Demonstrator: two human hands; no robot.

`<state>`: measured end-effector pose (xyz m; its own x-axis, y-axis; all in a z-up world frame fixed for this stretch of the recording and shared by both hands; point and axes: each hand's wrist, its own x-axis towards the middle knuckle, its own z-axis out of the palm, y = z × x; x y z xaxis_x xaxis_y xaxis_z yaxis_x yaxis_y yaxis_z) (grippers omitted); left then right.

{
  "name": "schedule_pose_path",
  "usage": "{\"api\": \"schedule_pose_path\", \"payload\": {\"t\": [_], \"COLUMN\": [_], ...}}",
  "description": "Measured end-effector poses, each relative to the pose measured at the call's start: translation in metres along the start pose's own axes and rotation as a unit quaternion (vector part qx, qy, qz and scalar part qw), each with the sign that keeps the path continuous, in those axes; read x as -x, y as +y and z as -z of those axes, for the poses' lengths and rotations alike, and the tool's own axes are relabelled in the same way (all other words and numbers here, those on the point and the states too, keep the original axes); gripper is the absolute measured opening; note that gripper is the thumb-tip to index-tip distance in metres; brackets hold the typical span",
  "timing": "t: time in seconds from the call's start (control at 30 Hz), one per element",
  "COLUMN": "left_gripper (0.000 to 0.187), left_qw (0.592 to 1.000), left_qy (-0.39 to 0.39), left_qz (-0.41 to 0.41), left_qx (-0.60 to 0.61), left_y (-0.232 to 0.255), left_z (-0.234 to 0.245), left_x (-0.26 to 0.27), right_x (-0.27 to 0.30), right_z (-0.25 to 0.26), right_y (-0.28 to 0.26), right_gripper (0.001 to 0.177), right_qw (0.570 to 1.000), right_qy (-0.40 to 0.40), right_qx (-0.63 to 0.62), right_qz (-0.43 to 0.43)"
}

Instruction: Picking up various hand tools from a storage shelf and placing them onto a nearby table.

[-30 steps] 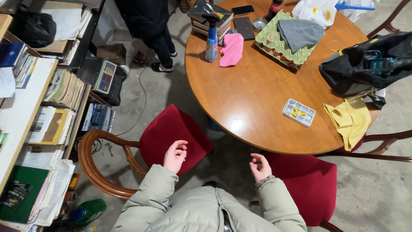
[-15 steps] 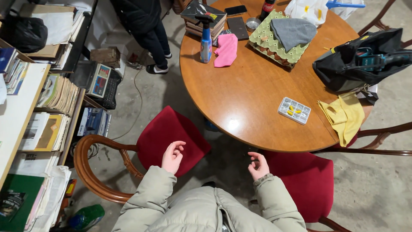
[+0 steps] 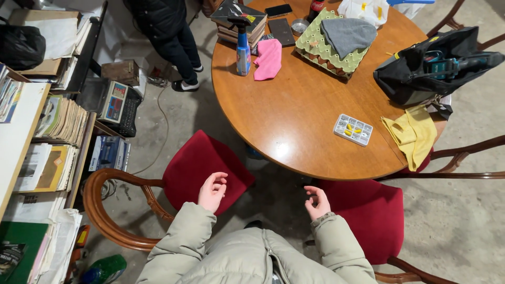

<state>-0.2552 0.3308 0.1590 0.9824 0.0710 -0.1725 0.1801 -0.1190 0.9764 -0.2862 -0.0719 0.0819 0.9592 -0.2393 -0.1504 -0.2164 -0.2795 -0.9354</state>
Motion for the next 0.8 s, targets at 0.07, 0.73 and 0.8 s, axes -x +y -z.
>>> {"api": "schedule_pose_path", "payload": {"t": [0.07, 0.73, 0.8], "left_gripper": [0.038, 0.048, 0.049], "left_qw": [1.0, 0.998, 0.998], "left_qy": [-0.002, -0.032, -0.023], "left_qz": [0.003, -0.026, -0.023], "left_qx": [0.0, -0.055, -0.053], "left_y": [-0.002, -0.009, -0.006], "left_z": [-0.001, 0.0, 0.0], "left_x": [-0.002, -0.001, 0.0], "right_x": [-0.004, 0.006, 0.006], "right_z": [-0.001, 0.006, 0.005], "right_y": [0.009, 0.032, 0.03], "right_gripper": [0.048, 0.044, 0.047], "right_qw": [1.0, 0.999, 0.999], "right_qy": [0.004, 0.017, 0.022], "right_qx": [-0.004, -0.012, -0.008], "right_qz": [0.001, -0.025, -0.026]}}
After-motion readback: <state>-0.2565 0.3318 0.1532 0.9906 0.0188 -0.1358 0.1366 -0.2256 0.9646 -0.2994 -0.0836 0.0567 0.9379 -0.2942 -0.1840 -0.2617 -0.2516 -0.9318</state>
